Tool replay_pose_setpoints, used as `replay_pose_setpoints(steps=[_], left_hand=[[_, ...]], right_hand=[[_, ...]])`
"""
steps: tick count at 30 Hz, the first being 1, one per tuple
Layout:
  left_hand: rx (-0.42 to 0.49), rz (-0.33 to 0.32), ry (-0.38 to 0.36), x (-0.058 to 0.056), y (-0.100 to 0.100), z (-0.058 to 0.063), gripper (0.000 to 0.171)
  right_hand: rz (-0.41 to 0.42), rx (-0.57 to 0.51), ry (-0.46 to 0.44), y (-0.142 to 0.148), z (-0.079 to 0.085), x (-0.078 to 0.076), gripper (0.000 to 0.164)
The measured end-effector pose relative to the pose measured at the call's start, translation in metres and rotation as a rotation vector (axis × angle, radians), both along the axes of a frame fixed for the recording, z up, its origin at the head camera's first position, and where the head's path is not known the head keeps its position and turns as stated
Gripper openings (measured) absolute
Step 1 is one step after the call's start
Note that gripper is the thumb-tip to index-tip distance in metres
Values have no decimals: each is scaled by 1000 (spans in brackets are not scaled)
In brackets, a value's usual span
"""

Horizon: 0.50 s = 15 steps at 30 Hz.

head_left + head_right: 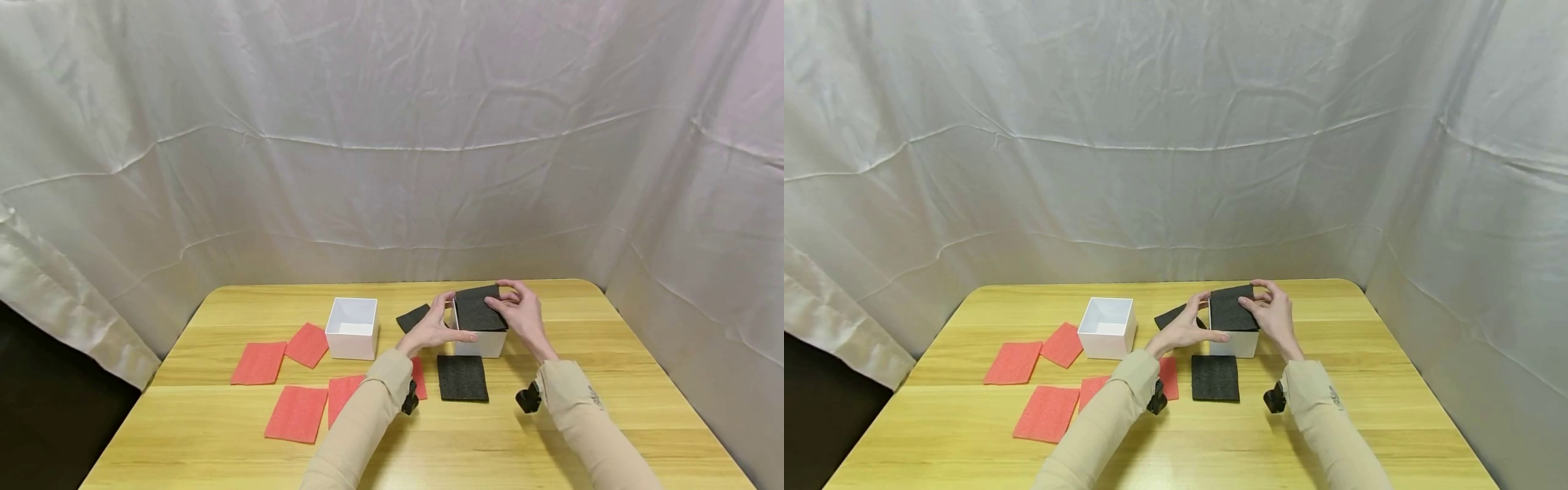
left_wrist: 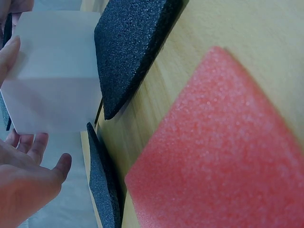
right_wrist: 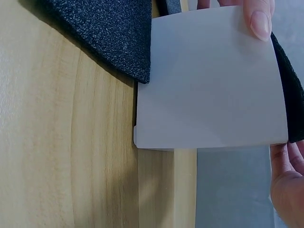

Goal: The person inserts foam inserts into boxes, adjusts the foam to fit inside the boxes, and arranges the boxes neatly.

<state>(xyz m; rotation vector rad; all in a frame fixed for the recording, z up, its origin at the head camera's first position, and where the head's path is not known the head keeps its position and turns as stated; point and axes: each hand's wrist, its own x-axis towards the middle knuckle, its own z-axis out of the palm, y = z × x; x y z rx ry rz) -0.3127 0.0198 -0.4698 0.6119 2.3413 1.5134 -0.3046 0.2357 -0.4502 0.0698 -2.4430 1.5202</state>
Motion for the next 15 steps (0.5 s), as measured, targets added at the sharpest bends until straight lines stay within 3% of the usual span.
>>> replay_pose_setpoints(steps=[15], left_hand=[[8,1,-11,0,-2,-1,101]], right_hand=[[28,62,-35,1,5,-2,44]])
